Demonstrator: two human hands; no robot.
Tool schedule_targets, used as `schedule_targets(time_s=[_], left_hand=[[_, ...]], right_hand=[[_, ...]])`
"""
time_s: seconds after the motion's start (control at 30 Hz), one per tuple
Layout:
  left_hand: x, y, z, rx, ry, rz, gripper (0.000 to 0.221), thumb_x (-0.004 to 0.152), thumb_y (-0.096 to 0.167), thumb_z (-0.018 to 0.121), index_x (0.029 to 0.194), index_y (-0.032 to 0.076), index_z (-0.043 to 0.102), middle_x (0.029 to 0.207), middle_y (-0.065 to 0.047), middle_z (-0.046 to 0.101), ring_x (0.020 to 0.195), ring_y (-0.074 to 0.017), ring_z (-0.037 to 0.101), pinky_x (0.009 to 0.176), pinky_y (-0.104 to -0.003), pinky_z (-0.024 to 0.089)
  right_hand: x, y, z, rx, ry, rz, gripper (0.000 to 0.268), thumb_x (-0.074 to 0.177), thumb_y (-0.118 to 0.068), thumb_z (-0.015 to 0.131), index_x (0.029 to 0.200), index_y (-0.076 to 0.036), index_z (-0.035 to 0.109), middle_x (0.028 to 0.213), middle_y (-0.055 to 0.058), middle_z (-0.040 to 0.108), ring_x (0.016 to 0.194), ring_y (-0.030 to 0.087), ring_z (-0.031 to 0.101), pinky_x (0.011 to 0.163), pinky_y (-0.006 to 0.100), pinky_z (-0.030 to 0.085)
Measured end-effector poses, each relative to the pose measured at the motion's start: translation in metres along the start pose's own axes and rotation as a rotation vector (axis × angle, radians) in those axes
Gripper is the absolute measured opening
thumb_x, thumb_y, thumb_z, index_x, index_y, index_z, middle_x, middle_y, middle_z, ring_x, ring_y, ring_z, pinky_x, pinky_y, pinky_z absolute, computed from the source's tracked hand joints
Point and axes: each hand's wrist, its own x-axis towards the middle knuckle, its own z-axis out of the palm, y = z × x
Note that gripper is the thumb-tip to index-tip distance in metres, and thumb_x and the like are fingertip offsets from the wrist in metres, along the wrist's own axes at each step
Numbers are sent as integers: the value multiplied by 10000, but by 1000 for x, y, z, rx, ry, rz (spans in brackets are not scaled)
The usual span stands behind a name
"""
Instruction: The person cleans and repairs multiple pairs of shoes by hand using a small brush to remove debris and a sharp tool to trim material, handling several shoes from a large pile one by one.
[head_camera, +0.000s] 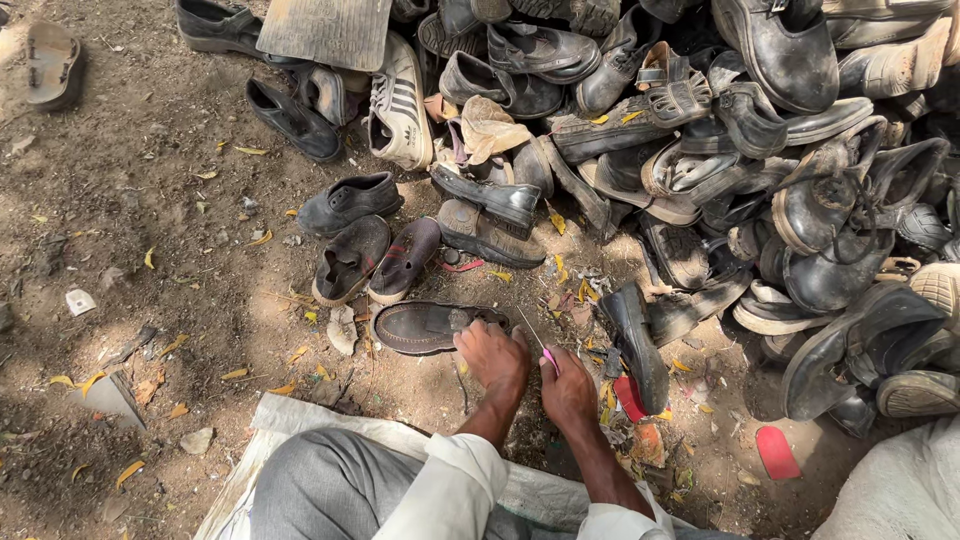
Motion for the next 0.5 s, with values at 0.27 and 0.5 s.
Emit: schedule_targets(time_s=[0.27, 0.5], left_hand=[[-10, -32, 24, -200, 40, 193, 166, 834, 225, 654, 873, 84, 734, 981, -98, 616, 1030, -299, 558, 1072, -524, 316], [-19, -40, -22, -104, 59, 105, 490, 860, 488, 758, 962, 23, 642, 966, -174, 577, 938, -331, 524, 835, -477, 383]], right_hand=[[7, -9, -9, 17, -48, 105, 357, 989, -264, 584, 1293, -97, 670, 1224, 160, 701, 1077, 344, 692, 925, 439, 547], [5, -7, -2, 38, -62, 41, 358, 996, -256, 584, 1292, -73, 668, 1209, 168, 714, 1045, 328, 715, 909, 432, 571]])
